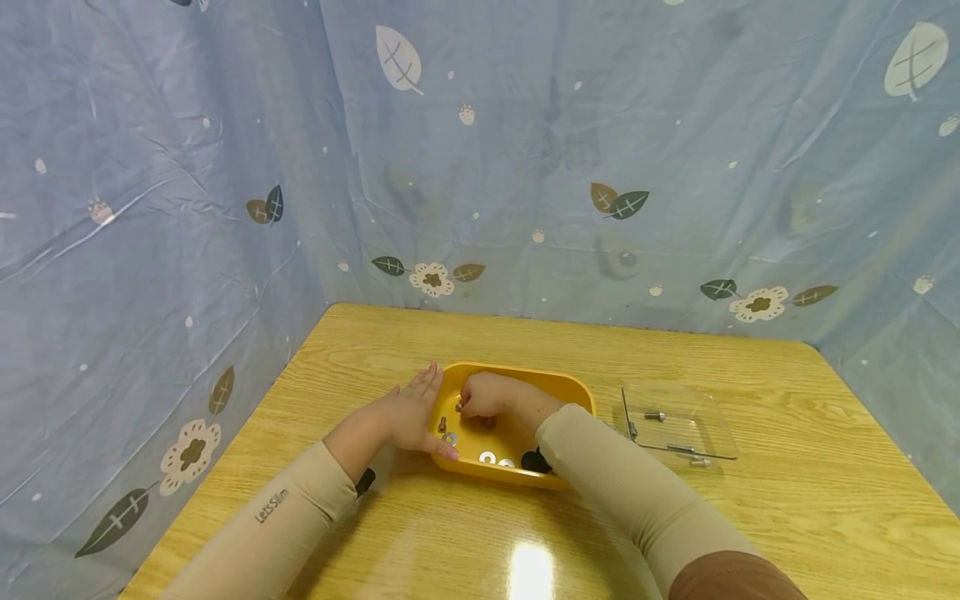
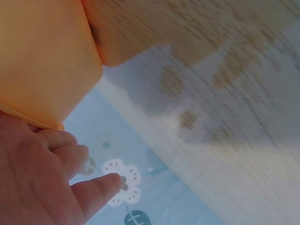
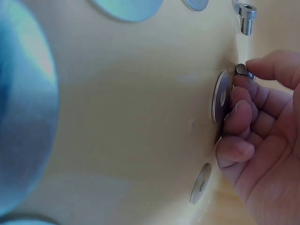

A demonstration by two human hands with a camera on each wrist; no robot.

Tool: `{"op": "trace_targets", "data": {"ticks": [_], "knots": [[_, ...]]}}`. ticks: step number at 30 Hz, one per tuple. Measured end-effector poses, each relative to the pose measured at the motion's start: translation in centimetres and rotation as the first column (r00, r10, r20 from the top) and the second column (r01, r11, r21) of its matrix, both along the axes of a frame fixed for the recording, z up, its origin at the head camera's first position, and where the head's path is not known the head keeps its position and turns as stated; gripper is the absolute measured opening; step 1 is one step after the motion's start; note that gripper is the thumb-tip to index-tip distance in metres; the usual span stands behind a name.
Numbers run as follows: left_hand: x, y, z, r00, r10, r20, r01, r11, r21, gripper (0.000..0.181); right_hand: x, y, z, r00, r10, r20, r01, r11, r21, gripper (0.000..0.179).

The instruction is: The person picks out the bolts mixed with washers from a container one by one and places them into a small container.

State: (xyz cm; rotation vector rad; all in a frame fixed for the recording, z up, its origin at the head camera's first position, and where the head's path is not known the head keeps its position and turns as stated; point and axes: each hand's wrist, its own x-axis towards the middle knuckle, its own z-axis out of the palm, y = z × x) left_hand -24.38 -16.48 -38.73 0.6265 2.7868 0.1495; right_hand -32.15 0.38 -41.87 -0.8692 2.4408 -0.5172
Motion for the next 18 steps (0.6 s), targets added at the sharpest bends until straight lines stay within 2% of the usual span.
{"op": "trace_targets", "data": {"ticks": [3,7,10,13,18], "knots": [[-0.03,-0.01,0.02,1.000,0.000,-0.005,0.000,1.000,0.000,0.129,-0.16,0.17,-0.05,1.000,-0.007,-0.003,0.007,1.000,-0.013,0.026],[0.02,-0.02,0.10,1.000,0.000,-0.010,0.000,1.000,-0.014,0.129,-0.52,0.51,-0.24,0.997,0.053,-0.054,-0.055,0.998,-0.031,0.015],[0.03,0.00,0.06,1.000,-0.005,-0.017,0.005,1.000,-0.020,0.129,-0.71,0.74,-0.30,0.992,0.104,-0.070,-0.109,0.992,-0.070,0.027],[0.06,-0.01,-0.05,1.000,-0.008,-0.017,0.008,1.000,-0.014,0.128,-0.77,0.79,-0.33,0.987,0.158,-0.035,-0.161,0.980,-0.116,0.035],[0.01,-0.04,-0.19,1.000,-0.005,-0.010,0.005,1.000,0.002,0.129,-0.72,0.68,-0.53,0.980,0.195,0.034,-0.189,0.973,-0.131,0.024]]}}
